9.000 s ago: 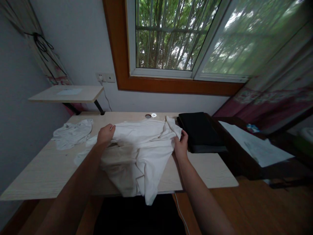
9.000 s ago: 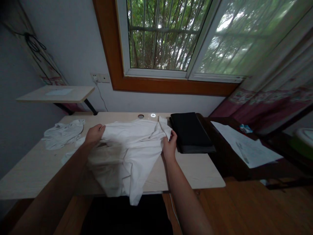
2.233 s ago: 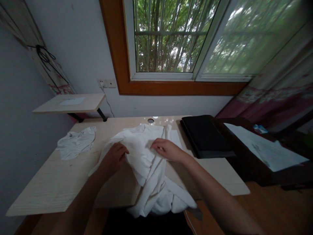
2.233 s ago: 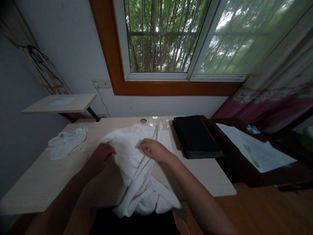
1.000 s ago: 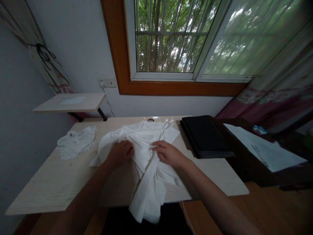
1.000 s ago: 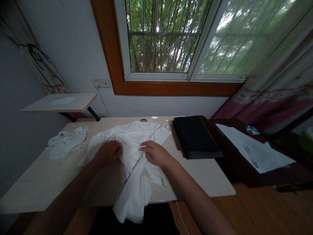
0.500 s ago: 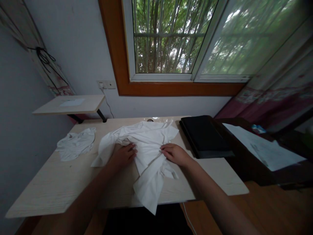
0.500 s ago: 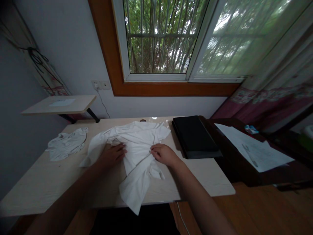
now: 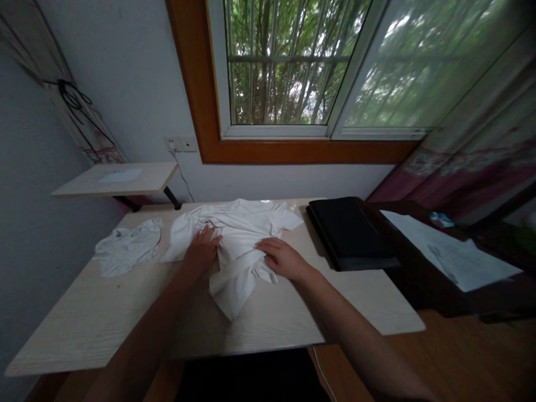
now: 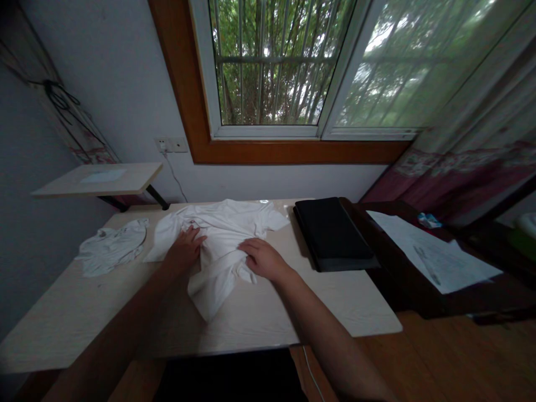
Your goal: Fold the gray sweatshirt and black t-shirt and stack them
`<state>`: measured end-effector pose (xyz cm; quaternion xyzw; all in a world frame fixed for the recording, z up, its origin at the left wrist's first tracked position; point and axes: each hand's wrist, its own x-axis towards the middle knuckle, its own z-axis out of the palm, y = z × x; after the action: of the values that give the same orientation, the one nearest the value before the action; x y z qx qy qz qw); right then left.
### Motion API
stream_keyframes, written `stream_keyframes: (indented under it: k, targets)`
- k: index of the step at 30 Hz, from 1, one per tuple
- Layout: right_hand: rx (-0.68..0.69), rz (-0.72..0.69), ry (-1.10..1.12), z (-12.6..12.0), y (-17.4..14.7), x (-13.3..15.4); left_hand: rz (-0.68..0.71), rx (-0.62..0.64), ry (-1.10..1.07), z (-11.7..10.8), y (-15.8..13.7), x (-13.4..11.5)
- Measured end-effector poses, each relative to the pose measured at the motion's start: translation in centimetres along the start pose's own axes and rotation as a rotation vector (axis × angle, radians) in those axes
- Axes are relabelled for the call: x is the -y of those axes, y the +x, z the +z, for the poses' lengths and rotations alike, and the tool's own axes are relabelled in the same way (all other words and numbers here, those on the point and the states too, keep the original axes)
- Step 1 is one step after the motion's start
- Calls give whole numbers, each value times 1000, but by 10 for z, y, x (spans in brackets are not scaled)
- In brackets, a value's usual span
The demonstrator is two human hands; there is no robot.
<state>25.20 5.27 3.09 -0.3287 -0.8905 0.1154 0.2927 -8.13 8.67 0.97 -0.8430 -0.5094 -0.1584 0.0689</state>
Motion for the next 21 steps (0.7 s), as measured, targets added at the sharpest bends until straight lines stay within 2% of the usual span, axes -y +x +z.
stream_keyframes:
  k: [2,4,6,8,12,17,21]
  targets:
    - [59,-39,23,3,4,14,66,21,-43,-4,-3,-7]
    - [89,-30,6,8,7,22,196,77,-131,-11,-7,-14]
    - [90,-7,-19,11,9,24,315,146,-227,-17,-11,-21]
    - [69,5,4,12,8,23,367,187,-288,-21,-15,-25]
    - [-34,67,185,-1,-2,23,334,188,-279,-26,-25,-22]
    - [-295,253,383,-35,-27,22,291,183,-147,-28,-36,-13]
    - [-502,408,607,-57,-49,7,220,123,-125,-27,-41,-5]
